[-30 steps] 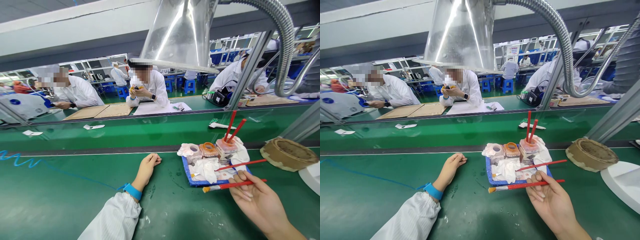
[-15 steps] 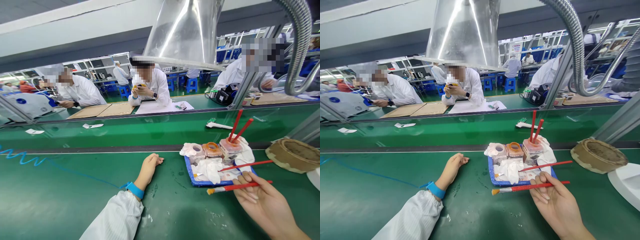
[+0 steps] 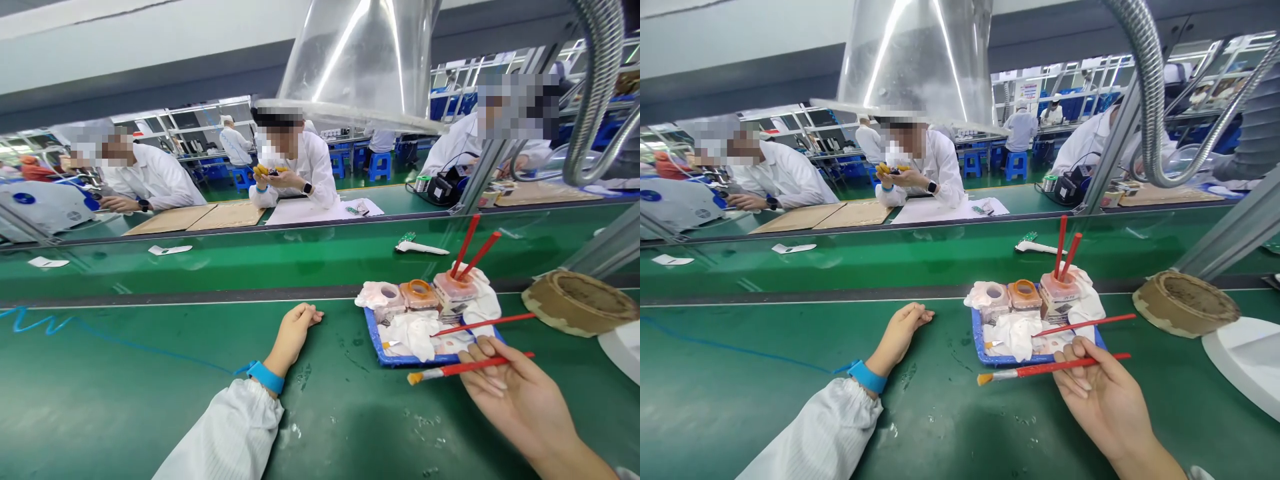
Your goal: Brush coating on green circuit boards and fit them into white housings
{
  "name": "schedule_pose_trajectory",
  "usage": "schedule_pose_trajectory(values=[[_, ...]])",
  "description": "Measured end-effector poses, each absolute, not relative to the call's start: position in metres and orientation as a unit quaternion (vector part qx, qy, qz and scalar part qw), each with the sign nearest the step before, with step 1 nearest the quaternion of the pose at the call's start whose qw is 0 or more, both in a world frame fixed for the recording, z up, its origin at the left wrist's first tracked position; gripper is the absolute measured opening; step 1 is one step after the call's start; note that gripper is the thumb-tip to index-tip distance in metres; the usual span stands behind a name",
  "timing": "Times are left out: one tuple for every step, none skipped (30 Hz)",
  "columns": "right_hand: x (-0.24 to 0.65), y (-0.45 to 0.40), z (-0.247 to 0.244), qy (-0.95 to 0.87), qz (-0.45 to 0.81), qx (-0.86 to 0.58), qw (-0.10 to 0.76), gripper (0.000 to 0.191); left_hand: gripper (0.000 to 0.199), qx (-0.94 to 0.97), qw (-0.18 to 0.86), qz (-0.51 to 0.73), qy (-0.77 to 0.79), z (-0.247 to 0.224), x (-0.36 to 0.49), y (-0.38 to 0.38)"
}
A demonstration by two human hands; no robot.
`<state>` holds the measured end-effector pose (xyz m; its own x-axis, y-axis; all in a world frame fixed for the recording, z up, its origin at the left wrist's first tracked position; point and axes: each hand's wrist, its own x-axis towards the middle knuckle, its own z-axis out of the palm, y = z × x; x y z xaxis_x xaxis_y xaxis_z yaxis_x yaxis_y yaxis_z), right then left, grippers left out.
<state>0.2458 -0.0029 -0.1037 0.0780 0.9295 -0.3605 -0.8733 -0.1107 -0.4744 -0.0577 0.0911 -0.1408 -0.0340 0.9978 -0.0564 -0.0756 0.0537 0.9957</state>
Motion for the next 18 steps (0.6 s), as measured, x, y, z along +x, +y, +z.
schedule_pose_trajectory(values=[[0.246,-0.003,-0.103,-0.043,0.674,-0.314,0.667,0.021,0.028,0.457,0.523,0.513,0.504,-0.141,-0.058,0.091],[0.246,-0.003,-0.103,-0.041,0.672,-0.317,0.668,0.02,0.028,0.457,0.523,0.512,0.506,-0.141,-0.058,0.092],[0.246,-0.003,-0.103,-0.039,0.672,-0.318,0.668,0.02,0.028,0.456,0.524,0.511,0.507,-0.141,-0.057,0.092],[0.245,-0.003,-0.103,-0.038,0.673,-0.317,0.667,0.019,0.028,0.455,0.524,0.509,0.508,-0.141,-0.057,0.092],[0.245,-0.003,-0.103,-0.038,0.675,-0.316,0.666,0.019,0.028,0.455,0.525,0.508,0.51,-0.142,-0.057,0.091],[0.245,-0.002,-0.103,-0.039,0.677,-0.313,0.665,0.018,0.028,0.455,0.525,0.507,0.51,-0.142,-0.057,0.091],[0.245,-0.002,-0.103,-0.042,0.679,-0.309,0.664,0.018,0.028,0.455,0.525,0.506,0.511,-0.142,-0.057,0.09],[0.245,-0.002,-0.103,-0.044,0.68,-0.305,0.665,0.019,0.028,0.456,0.526,0.504,0.512,-0.141,-0.057,0.09],[0.244,-0.002,-0.104,-0.045,0.68,-0.302,0.666,0.019,0.028,0.456,0.527,0.502,0.512,-0.14,-0.057,0.09],[0.244,-0.002,-0.104,-0.044,0.681,-0.298,0.667,0.019,0.029,0.456,0.53,0.498,0.513,-0.138,-0.058,0.09],[0.244,-0.002,-0.104,-0.043,0.681,-0.294,0.669,0.019,0.029,0.456,0.534,0.493,0.514,-0.134,-0.058,0.092],[0.245,-0.002,-0.105,-0.039,0.682,-0.292,0.669,0.019,0.029,0.456,0.538,0.487,0.515,-0.13,-0.059,0.094],[0.245,-0.001,-0.105,-0.036,0.683,-0.289,0.67,0.019,0.03,0.459,0.54,0.482,0.515,-0.125,-0.059,0.099],[0.245,-0.001,-0.105,-0.032,0.685,-0.286,0.669,0.019,0.029,0.464,0.541,0.477,0.515,-0.12,-0.059,0.105],[0.245,-0.001,-0.106,-0.03,0.687,-0.282,0.669,0.019,0.029,0.472,0.54,0.471,0.513,-0.115,-0.057,0.112],[0.245,0.0,-0.107,-0.029,0.689,-0.279,0.668,0.019,0.028,0.484,0.538,0.464,0.511,-0.11,-0.054,0.122],[0.246,0.0,-0.107,-0.028,0.692,-0.276,0.666,0.019,0.026,0.499,0.536,0.453,0.508,-0.106,-0.049,0.133],[0.246,0.0,-0.108,-0.026,0.694,-0.273,0.666,0.019,0.025,0.516,0.537,0.436,0.505,-0.103,-0.042,0.145]])
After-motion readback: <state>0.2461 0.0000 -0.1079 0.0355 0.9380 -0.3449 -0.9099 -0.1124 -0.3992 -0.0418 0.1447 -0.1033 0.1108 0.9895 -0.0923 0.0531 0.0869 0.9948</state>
